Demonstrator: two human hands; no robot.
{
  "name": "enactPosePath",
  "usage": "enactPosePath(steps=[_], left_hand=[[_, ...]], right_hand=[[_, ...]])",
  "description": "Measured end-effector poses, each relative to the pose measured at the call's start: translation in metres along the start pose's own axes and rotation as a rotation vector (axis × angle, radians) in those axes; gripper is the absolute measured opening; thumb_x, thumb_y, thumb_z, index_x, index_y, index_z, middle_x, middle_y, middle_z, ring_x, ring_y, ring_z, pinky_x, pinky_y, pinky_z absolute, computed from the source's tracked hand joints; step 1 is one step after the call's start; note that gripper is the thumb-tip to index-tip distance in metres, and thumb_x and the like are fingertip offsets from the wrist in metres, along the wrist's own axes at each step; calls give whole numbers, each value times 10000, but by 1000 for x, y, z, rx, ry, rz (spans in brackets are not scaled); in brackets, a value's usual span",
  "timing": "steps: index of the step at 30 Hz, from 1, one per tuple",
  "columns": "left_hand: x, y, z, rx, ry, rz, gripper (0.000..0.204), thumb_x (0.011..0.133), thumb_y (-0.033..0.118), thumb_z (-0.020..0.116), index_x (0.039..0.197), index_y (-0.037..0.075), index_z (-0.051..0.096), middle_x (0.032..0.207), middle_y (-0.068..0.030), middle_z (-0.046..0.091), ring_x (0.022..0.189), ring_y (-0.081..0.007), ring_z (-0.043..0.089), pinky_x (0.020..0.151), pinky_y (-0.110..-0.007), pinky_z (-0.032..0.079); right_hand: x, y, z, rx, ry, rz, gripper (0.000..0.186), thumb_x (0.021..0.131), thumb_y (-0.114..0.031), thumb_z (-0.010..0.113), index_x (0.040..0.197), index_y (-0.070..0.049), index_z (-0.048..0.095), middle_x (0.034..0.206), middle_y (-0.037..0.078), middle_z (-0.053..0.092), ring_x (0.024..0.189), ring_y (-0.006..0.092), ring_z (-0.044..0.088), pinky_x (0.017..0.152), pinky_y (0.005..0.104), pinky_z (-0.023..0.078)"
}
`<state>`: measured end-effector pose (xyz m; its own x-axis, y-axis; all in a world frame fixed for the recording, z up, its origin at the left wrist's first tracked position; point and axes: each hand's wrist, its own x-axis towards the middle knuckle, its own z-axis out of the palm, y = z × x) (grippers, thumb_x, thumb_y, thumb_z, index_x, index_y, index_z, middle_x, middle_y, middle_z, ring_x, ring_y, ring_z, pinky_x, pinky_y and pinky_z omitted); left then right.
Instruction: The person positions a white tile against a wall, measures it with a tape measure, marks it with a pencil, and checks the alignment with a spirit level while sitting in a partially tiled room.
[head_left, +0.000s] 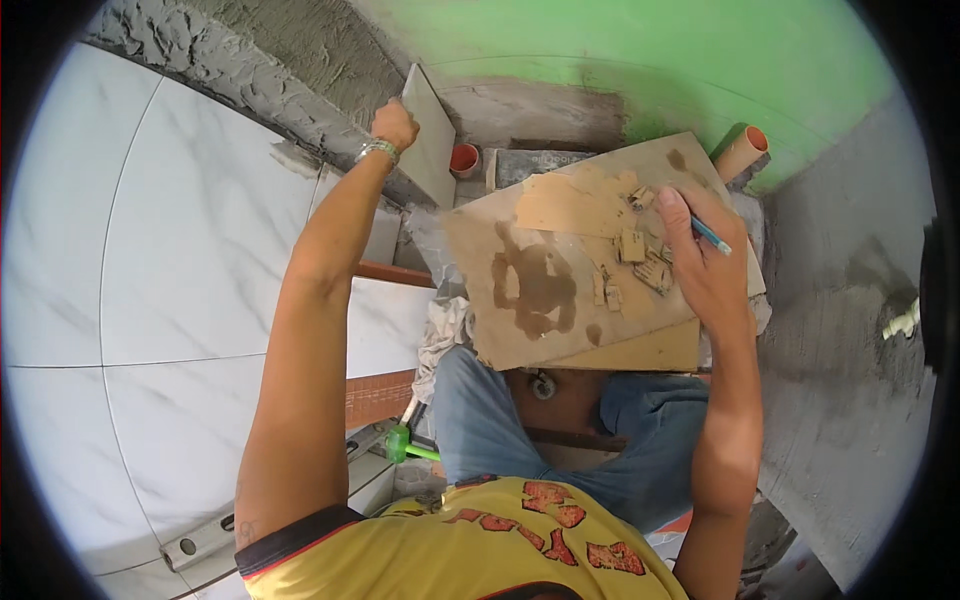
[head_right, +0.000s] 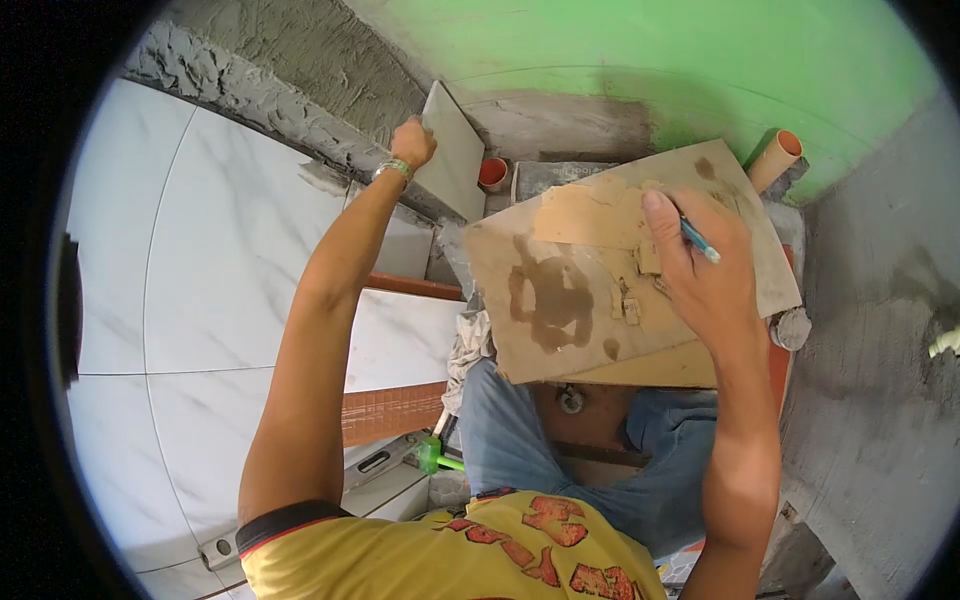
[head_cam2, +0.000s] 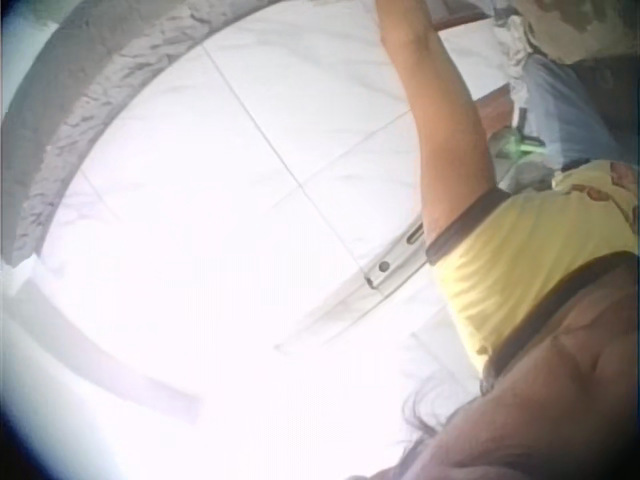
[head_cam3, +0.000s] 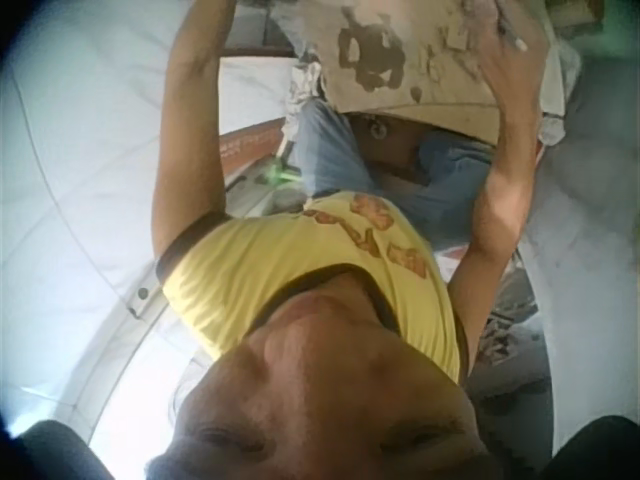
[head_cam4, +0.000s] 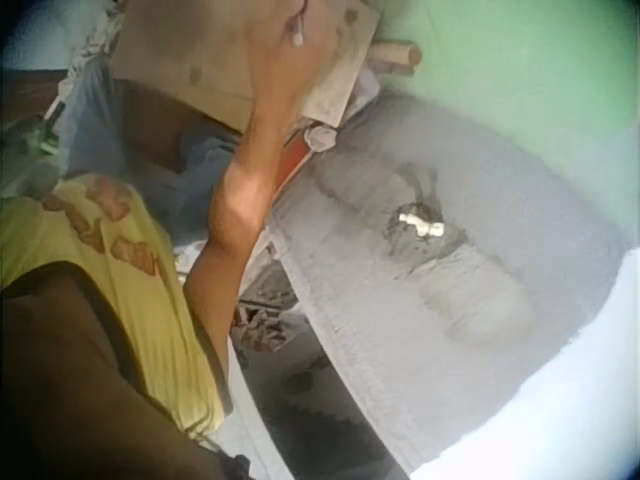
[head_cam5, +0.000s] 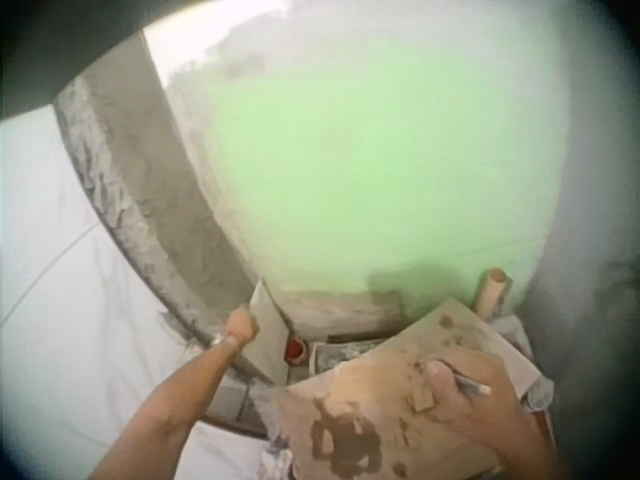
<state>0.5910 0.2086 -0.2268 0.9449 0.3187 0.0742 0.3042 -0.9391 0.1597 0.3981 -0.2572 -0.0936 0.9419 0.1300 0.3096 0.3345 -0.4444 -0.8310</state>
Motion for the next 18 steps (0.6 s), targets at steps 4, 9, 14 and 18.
enactPosePath(steps=[4,9,14,18], left_hand=[[-8,14,5,-10,-27,-103,427,816,185,670,1179,-19,575,1183,-298,637,1115,-435,629,966,-492,506],[-10,0,13,-39,1,-66,391,841,190,644,1162,-26,582,1138,-317,642,1100,-460,619,952,-503,501],[-9,-10,20,-63,19,-49,373,866,206,631,1150,-31,588,1089,-328,652,1071,-475,621,942,-509,497],[-8,-8,18,-50,23,-44,371,869,217,634,1139,-35,600,1077,-326,656,1064,-471,625,942,-504,498]], right_hand=[[4,3,1,-47,-16,-33,245,985,-196,604,878,23,631,663,128,522,587,211,464,563,353,383],[4,3,9,2,23,-141,216,974,-167,621,880,27,636,655,117,517,564,207,453,543,347,376],[4,3,7,-3,30,-127,217,968,-172,633,892,30,644,663,116,521,569,209,457,549,343,383],[3,7,5,-28,-7,-116,218,971,-183,631,910,25,651,686,128,545,589,231,492,568,351,403]])
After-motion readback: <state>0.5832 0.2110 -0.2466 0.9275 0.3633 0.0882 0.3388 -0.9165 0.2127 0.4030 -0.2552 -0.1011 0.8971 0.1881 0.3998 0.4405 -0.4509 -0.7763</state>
